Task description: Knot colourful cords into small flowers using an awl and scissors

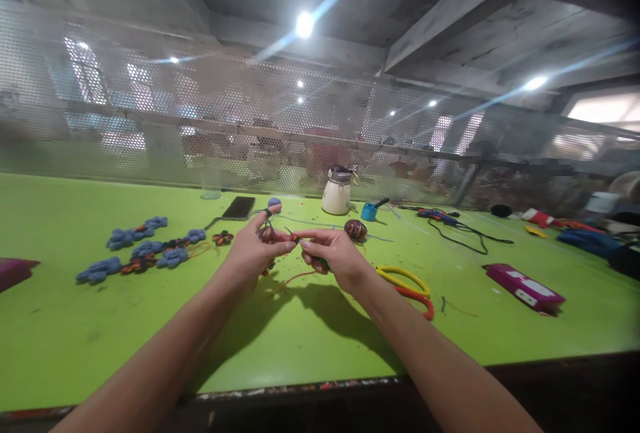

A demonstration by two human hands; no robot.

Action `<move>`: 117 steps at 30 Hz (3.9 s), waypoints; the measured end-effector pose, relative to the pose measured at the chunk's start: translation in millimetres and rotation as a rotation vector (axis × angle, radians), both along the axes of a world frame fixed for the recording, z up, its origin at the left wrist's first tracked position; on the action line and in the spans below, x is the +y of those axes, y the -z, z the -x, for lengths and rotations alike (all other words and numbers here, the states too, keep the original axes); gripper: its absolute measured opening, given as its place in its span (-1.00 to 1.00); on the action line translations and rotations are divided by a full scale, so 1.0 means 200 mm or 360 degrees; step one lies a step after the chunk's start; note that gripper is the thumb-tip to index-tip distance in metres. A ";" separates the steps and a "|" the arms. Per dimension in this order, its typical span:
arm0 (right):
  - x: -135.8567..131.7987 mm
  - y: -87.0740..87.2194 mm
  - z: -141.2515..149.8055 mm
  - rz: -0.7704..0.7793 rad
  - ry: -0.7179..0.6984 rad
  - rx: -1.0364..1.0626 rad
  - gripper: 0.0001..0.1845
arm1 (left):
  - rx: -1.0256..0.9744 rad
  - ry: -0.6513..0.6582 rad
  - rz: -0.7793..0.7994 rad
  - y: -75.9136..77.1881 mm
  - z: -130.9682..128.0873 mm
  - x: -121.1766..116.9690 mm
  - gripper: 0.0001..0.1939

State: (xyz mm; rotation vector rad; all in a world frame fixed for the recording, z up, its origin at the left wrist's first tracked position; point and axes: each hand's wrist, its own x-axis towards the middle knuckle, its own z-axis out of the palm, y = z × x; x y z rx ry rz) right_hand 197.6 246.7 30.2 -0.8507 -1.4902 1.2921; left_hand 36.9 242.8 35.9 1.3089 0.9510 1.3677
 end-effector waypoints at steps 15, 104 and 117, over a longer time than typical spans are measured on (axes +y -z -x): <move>0.01 -0.01 -0.02 -0.0131 -0.0002 -0.0286 -0.64 | 0.0014 0.0058 -0.0045 -0.02 0.01 -0.01 0.14; 0.03 -0.06 -0.14 -0.0401 -0.0102 -0.0296 -0.77 | -0.0183 0.0300 -0.0019 -0.09 0.07 -0.06 -0.01; 0.03 -0.02 -0.08 -0.0207 -0.0129 -0.0042 -0.69 | 0.0001 0.0176 0.0025 -0.07 0.06 -0.03 -0.32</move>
